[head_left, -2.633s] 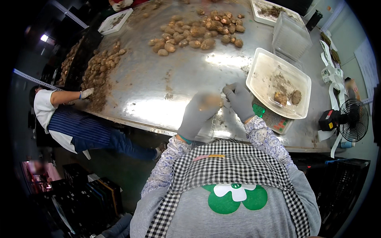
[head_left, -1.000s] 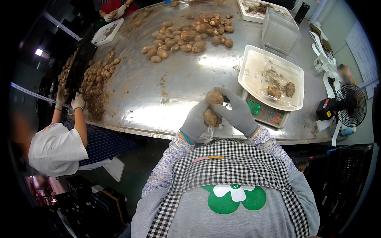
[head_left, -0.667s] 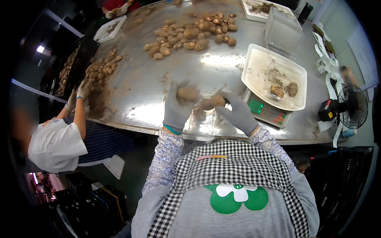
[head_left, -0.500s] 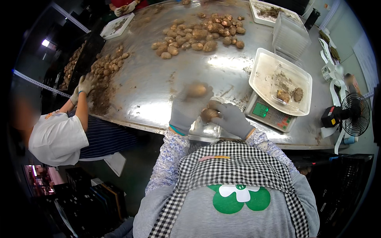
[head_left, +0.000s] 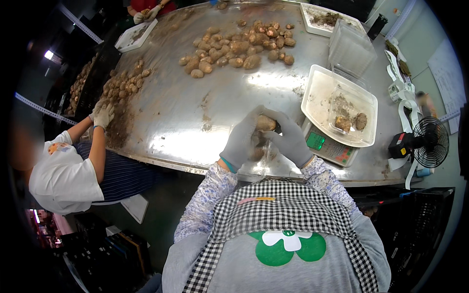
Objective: The person sorts potatoes on a large metal table, picking them up individually and placing them into a white plastic container on a digital scale. The person wears gloves and an apron, and other workers are visible in the background performing similar tasks.
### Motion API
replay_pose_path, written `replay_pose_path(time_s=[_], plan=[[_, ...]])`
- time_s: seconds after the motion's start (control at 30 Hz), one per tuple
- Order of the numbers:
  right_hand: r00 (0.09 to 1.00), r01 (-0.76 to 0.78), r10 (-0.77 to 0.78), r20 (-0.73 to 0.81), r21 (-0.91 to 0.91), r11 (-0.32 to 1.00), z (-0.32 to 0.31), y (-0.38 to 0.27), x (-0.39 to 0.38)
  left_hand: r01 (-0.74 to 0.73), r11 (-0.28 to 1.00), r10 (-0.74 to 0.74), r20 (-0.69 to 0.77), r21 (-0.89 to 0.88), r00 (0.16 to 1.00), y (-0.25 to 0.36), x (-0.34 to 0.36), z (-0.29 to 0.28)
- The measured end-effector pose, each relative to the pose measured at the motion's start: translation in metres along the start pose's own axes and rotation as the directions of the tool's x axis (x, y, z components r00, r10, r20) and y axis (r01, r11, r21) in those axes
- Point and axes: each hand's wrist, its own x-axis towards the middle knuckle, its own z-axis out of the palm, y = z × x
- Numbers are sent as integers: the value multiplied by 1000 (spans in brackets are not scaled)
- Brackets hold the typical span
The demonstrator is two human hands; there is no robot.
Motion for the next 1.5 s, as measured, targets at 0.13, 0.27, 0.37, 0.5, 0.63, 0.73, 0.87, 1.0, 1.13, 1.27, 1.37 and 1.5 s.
replay_pose_path(time_s=[0.13, 0.27, 0.37, 0.5, 0.63, 0.73, 0.87, 1.0, 1.13, 1.27, 1.37, 1.5], plan=[[977, -188, 214, 7, 507, 841, -13, -1, -6, 230, 902, -271, -65, -366, 960, 19, 38, -4], [959, -219, 282, 5, 643, 733, -18, 8, -7, -42, 989, 100, -435, 141, 895, -23, 89, -14], [954, -219, 300, 6, 697, 683, -24, 6, -8, -50, 932, 153, -267, 358, 952, -2, 92, -4], [941, -218, 339, 22, 804, 554, -23, 5, -11, -80, 941, 133, -142, 328, 981, 24, 73, 28], [944, -245, 321, 75, 813, 529, -20, 19, -13, -28, 975, 52, -102, 223, 993, 16, 75, 33], [935, -281, 339, 108, 808, 517, -19, 17, -16, -76, 936, 98, -49, 345, 994, 14, 81, 27], [953, -233, 290, 92, 835, 498, -14, 9, -18, -186, 951, 226, -147, 247, 963, -25, 93, 11], [944, -242, 327, 48, 774, 585, -15, 3, -19, -14, 1000, 20, -330, 18, 944, -16, 91, 14], [931, -256, 361, 51, 797, 546, -16, 18, -20, -132, 967, 171, -175, 216, 970, -15, 77, 11], [938, -253, 340, 73, 814, 523, -14, 17, -19, -97, 968, 131, -139, 233, 982, 11, 56, 23], [942, -240, 334, 38, 774, 585, -12, 14, -17, -17, 976, 53, -162, 215, 985, 30, 48, 33], [961, -191, 276, 26, 783, 592, -10, 10, -19, -152, 893, 242, -166, 424, 956, 23, 48, 36]])
